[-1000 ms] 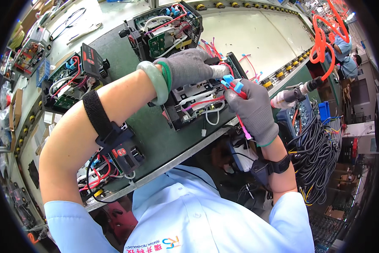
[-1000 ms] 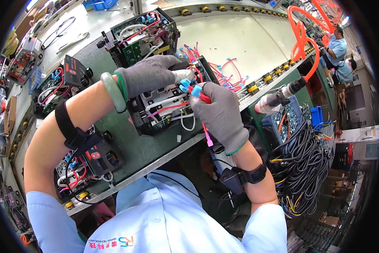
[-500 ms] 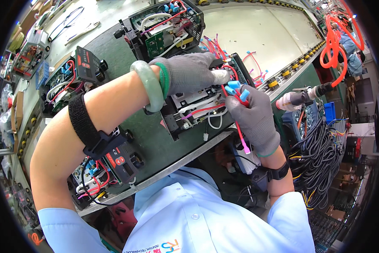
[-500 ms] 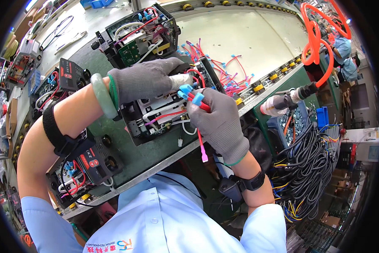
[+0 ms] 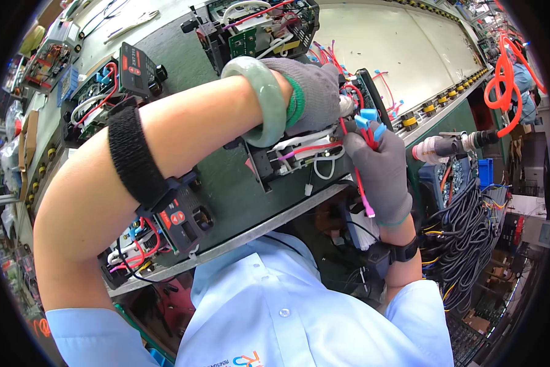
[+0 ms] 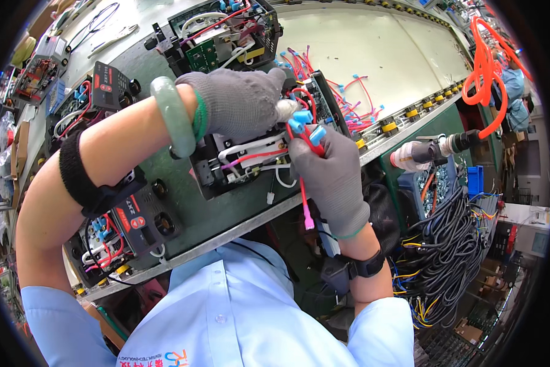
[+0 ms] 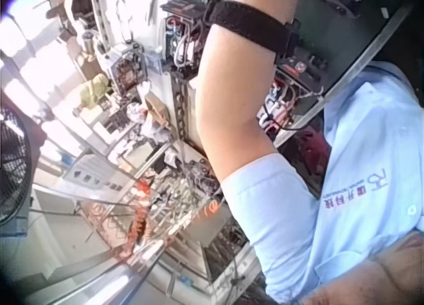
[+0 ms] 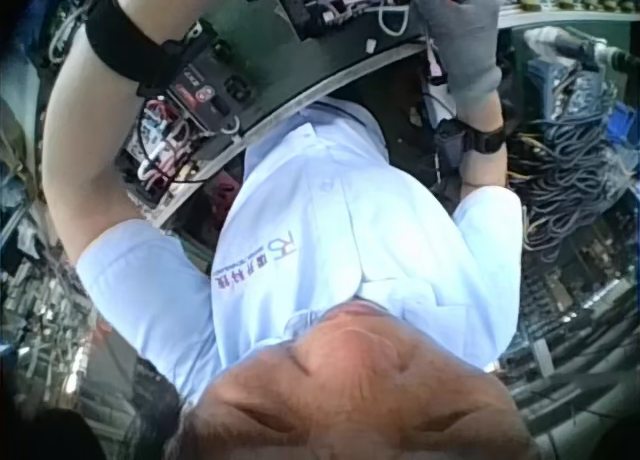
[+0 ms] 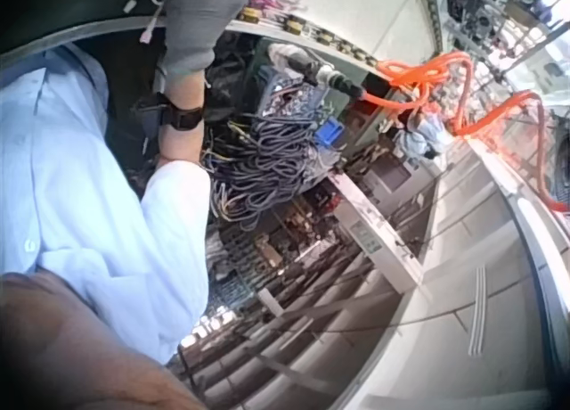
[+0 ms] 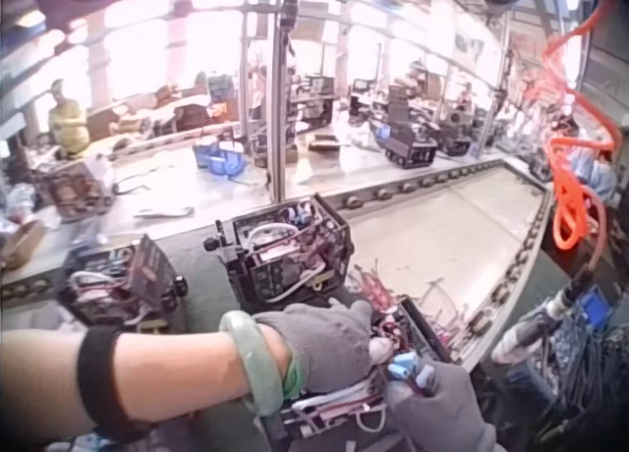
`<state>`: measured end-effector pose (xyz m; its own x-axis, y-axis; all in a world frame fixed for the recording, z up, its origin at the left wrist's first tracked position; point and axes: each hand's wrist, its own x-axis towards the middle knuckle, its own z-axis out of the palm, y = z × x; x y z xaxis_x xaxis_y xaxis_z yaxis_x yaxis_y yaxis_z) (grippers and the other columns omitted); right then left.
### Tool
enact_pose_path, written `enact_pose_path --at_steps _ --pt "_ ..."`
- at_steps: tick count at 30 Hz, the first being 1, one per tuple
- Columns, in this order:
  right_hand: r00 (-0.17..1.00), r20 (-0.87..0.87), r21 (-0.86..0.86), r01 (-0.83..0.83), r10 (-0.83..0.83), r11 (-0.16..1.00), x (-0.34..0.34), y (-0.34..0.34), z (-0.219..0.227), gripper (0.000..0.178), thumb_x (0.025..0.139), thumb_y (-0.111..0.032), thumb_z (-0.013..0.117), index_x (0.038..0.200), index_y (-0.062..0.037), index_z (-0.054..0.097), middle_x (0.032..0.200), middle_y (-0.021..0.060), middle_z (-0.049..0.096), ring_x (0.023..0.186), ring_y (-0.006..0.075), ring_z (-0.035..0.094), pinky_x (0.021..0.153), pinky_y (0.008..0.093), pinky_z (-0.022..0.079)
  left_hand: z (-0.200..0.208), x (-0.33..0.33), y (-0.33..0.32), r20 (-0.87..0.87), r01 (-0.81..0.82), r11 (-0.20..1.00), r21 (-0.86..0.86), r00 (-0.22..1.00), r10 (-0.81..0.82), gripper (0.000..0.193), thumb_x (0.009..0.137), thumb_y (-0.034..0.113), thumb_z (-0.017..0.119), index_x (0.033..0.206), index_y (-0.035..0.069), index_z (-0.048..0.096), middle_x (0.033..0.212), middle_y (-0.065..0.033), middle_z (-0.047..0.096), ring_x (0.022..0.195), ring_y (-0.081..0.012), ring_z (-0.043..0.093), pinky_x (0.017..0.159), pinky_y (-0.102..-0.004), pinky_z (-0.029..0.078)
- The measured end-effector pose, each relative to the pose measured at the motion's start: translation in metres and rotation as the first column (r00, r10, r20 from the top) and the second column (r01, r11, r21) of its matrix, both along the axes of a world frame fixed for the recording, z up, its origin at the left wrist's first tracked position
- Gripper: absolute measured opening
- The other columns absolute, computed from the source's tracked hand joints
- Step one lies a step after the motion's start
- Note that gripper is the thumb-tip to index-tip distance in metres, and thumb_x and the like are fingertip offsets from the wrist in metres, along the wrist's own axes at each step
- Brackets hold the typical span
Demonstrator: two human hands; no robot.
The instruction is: Assemble internal components and wiring of electronic inverter units on an assembly line.
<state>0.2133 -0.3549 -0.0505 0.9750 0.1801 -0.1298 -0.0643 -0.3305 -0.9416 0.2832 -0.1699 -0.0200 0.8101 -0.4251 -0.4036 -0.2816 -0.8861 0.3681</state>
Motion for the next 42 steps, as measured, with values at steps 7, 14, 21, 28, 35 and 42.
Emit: enact_pose_path --at_steps 7,14,21,28,35,42 --pt "0.986 -0.167 0.351 0.071 -0.013 0.934 -0.015 -0.009 -0.003 0.016 0.094 -0.011 0.059 0.104 -0.0031 0.068 0.075 0.0009 0.065 0.063 0.0026 0.053 0.057 0.0204 0.042 -0.001 0.006 0.012 -0.243 -0.168 0.924 -0.344 0.966 0.085 0.08 0.091 0.064 0.057 0.141 0.003 0.048 0.1 -0.0147 0.064 0.081 -0.0204 0.064 0.071 -0.0362 0.052" --pt "0.983 -0.022 0.385 -0.159 0.182 0.909 -0.035 -0.033 0.001 0.027 0.086 0.0 0.064 0.113 0.0007 0.069 0.098 0.0067 0.07 0.082 0.0126 0.064 0.075 0.0267 0.053 0.006 -0.003 0.003 -0.339 -0.272 0.919 -0.284 0.925 0.169 0.062 0.091 0.047 0.066 0.13 0.002 0.052 0.094 -0.0116 0.063 0.071 -0.0161 0.063 0.063 -0.0333 0.051" --pt "0.566 0.742 -0.117 -0.418 0.359 0.901 -0.003 -0.008 0.011 0.028 0.077 0.005 0.072 0.103 -0.0035 0.073 0.097 0.0139 0.069 0.081 0.0245 0.069 0.069 0.032 0.056 0.003 -0.01 0.006 -0.137 -0.308 0.913 -0.268 0.95 0.28 0.061 0.091 0.051 0.061 0.132 0.006 0.053 0.107 -0.0164 0.066 0.09 -0.027 0.067 0.084 -0.0384 0.052" --pt "0.437 0.798 -0.357 -0.213 0.416 0.909 -0.01 0.001 -0.005 0.018 0.077 -0.008 0.078 0.094 -0.0076 0.075 0.086 0.0093 0.071 0.07 0.0237 0.07 0.057 0.033 0.056 0.019 -0.124 0.035 0.464 -0.008 0.95 -0.311 0.871 0.159 0.025 0.083 0.018 0.064 0.107 0.01 0.065 0.094 -0.012 0.064 0.086 -0.0335 0.065 0.073 -0.0414 0.054" --pt "0.189 0.751 -0.591 -0.235 0.632 0.772 0.005 0.009 -0.003 0.015 0.079 -0.014 0.071 0.094 -0.0123 0.074 0.073 0.0045 0.063 0.062 0.0203 0.064 0.047 0.0318 0.049 0.009 -0.161 0.017 0.709 -0.04 0.992 0.123 0.703 -0.059 0.016 0.073 0.021 0.07 0.077 0.013 0.057 0.072 -0.0024 0.056 0.063 -0.0212 0.062 0.055 -0.0385 0.047" --pt "0.171 0.726 -0.602 -0.309 0.666 0.736 0.014 0.0 -0.01 0.013 0.081 -0.015 0.069 0.093 -0.0122 0.071 0.07 0.0031 0.059 0.06 0.0194 0.062 0.047 0.0322 0.047 0.012 -0.153 0.013 0.359 -0.184 0.946 -0.267 0.892 0.275 0.021 0.091 0.025 0.062 0.077 0.01 0.061 0.068 -0.0107 0.061 0.064 -0.0335 0.063 0.058 -0.0445 0.048"
